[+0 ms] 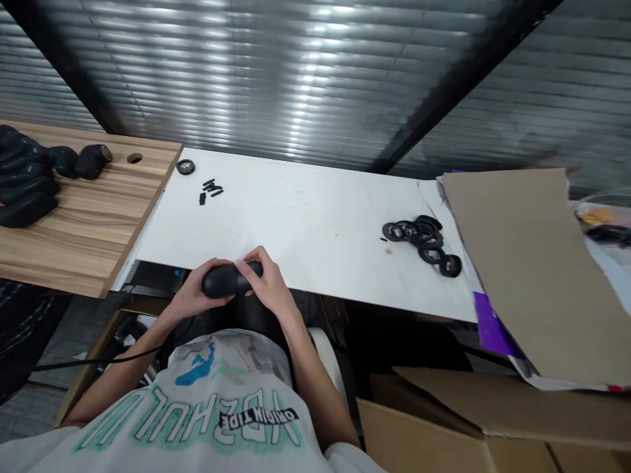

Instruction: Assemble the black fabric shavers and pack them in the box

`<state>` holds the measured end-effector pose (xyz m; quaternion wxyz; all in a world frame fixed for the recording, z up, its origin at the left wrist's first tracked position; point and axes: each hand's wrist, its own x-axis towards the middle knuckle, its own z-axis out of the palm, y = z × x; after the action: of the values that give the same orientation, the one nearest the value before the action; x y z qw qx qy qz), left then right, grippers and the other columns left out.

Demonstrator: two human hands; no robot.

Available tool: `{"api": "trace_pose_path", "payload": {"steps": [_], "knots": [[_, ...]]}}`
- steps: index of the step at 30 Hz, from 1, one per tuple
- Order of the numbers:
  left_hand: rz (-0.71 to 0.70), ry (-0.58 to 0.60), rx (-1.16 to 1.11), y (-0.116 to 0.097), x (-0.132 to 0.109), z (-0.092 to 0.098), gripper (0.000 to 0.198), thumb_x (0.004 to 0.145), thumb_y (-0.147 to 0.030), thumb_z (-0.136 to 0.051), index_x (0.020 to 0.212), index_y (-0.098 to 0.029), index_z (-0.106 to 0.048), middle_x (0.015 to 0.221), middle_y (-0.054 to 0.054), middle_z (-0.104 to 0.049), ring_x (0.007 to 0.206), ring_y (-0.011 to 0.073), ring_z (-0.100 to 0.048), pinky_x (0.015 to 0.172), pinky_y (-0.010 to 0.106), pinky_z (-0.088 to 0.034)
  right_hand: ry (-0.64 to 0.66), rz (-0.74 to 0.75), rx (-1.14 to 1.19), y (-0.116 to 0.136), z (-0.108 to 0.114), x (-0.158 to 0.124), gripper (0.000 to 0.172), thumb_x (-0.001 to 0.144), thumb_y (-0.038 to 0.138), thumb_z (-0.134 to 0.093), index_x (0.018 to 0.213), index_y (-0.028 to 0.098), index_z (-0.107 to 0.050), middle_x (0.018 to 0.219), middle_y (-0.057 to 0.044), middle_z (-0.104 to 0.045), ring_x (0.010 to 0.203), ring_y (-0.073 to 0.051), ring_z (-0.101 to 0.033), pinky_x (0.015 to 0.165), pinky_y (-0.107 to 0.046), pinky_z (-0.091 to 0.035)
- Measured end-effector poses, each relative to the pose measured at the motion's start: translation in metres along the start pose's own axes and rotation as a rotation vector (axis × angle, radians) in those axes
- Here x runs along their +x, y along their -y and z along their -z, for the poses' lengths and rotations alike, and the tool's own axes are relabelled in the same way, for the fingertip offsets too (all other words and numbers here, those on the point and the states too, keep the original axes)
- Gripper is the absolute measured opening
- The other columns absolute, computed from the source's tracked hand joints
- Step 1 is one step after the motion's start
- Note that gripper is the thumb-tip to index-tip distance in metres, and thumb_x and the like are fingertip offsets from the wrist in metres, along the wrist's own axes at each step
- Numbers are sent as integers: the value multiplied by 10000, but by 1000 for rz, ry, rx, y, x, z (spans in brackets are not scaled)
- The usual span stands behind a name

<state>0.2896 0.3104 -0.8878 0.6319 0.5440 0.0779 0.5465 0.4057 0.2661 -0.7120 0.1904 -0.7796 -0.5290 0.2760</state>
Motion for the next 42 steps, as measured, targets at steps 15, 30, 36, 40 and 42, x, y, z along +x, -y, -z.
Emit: {"api": "trace_pose_path", "payload": {"steps": [15, 30, 36, 40, 42], "knots": [[313, -310, -340, 21, -2, 25, 715, 696, -392, -988, 1315, -248, -660, 1268, 101, -705, 1017, 221, -723, 722, 263, -588, -8, 228, -186, -29, -21, 20, 476, 866, 520, -857, 1217, 250, -683, 1172, -85, -715, 1118, -285, -674, 1018, -444, -545], [52, -238, -146, 17, 40, -3, 623, 756, -468, -991, 1310, -271, -784, 949, -6, -526, 665, 94, -538, 607, 255, -483, 127, -85, 528, -58, -36, 15, 578, 818, 476, -801, 1277, 257, -527, 1011, -31, -731, 655, -229, -739, 446, -300, -554], [3, -220, -107, 17, 44, -8, 605, 804, -535, -949, 1329, -288, -776, 959, 5, -522, 693, 113, -525, 606, 259, -491, 128, -57, 553, -54, -30, 11, 568, 813, 499, -832, 1244, 263, -548, 1040, -31, -729, 675, -220, -738, 447, -294, -551], [-12, -195, -113, 16, 47, -10, 600, 794, -535, -956, 1316, -295, -781, 955, 1, -532, 672, 108, -517, 610, 266, -494, 124, -49, 527, -55, -25, 6, 581, 813, 495, -869, 1238, 259, -551, 1064, -35, -727, 690, -202, -735, 473, -283, -559], [-20, -171, -124, 17, 50, -14, 593, 797, -517, -957, 1316, -292, -781, 976, 7, -554, 661, 99, -515, 616, 264, -496, 124, -40, 520, -59, -22, 3, 600, 790, 473, -900, 1219, 252, -544, 1032, -28, -726, 697, -204, -740, 478, -277, -563]]}}
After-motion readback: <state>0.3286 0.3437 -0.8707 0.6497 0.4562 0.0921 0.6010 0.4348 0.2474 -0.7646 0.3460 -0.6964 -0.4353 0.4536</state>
